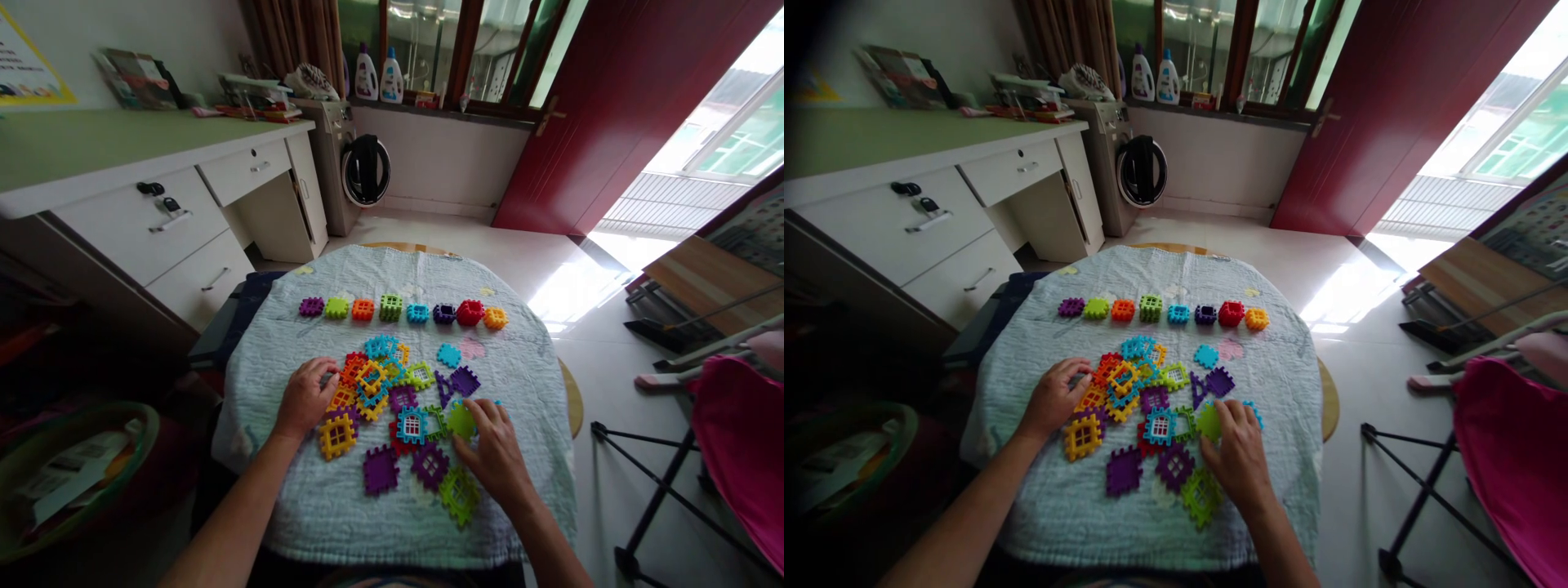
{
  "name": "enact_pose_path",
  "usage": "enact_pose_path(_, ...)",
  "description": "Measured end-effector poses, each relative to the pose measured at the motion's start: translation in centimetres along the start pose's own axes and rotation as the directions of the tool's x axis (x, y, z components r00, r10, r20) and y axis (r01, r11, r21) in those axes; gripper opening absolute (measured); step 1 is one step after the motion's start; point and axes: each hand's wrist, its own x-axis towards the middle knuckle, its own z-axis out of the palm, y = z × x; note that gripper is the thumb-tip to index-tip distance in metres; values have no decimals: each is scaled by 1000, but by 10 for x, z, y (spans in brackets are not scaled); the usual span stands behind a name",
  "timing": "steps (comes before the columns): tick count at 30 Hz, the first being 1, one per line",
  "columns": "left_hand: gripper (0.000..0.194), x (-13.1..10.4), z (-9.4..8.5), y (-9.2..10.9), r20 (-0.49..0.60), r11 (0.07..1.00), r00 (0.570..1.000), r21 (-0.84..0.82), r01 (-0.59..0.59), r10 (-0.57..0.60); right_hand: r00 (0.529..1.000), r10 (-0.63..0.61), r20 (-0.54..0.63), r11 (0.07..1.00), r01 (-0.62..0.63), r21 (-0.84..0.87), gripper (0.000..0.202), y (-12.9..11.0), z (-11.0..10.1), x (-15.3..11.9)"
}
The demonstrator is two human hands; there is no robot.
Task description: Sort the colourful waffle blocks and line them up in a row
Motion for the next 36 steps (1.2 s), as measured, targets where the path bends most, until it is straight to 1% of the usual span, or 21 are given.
enact_pose_path(2, 15, 0, 0, 0, -5, 1000, 1000, -1, 0, 0, 1000, -8, -10, 1000, 8, 25, 44, -2, -1, 6)
enact_pose_path(5, 15, 0, -1, 0, 1, 1000, 1000, -1, -5, 5, 998, -64, -1, 996, 64, 64, 49, -6, -1, 22)
enact_pose_path(11, 14, 0, -1, 3, -11, 1000, 1000, -13, 15, -15, 980, -177, 95, 982, 170, 76, 50, -12, 4, 78)
enact_pose_path(14, 14, 0, -2, 5, -8, 1000, 1000, -15, 20, -20, 967, -209, 149, 977, 201, 66, 53, -14, 11, 99)
enact_pose_path(17, 15, 1, -3, 6, -3, 1000, 1000, -15, 20, -20, 948, -227, 224, 974, 220, 54, 57, -13, 20, 110)
enact_pose_path(20, 14, 0, -3, 6, -6, 1000, 1000, -14, 19, -19, 913, -249, 323, 968, 245, 54, 59, -11, 30, 115)
enact_pose_path(24, 13, 0, -3, 5, 1, 1000, 1000, -10, 18, -18, 880, -261, 396, 963, 268, 39, 54, -9, 34, 123)
enact_pose_path(27, 13, 0, -3, 5, 9, 1000, 1000, 0, 25, -25, 885, -262, 386, 958, 286, -5, 50, -9, 27, 131)
enact_pose_path(30, 14, 0, -3, 6, 10, 999, 999, 3, 33, -33, 920, -223, 321, 962, 262, -82, 43, -10, 18, 141)
enact_pose_path(31, 13, 0, -3, 6, 7, 999, 999, 2, 32, -32, 928, -198, 317, 963, 244, -113, 42, -10, 16, 144)
enact_pose_path(34, 13, 1, -4, 8, -4, 1000, 1000, -4, 25, -25, 918, -98, 383, 966, 180, -184, 44, -6, 16, 153)
enact_pose_path(36, 13, 1, -4, 8, -9, 1000, 1000, -8, 23, -23, 907, -56, 416, 972, 145, -184, 48, 0, 19, 156)
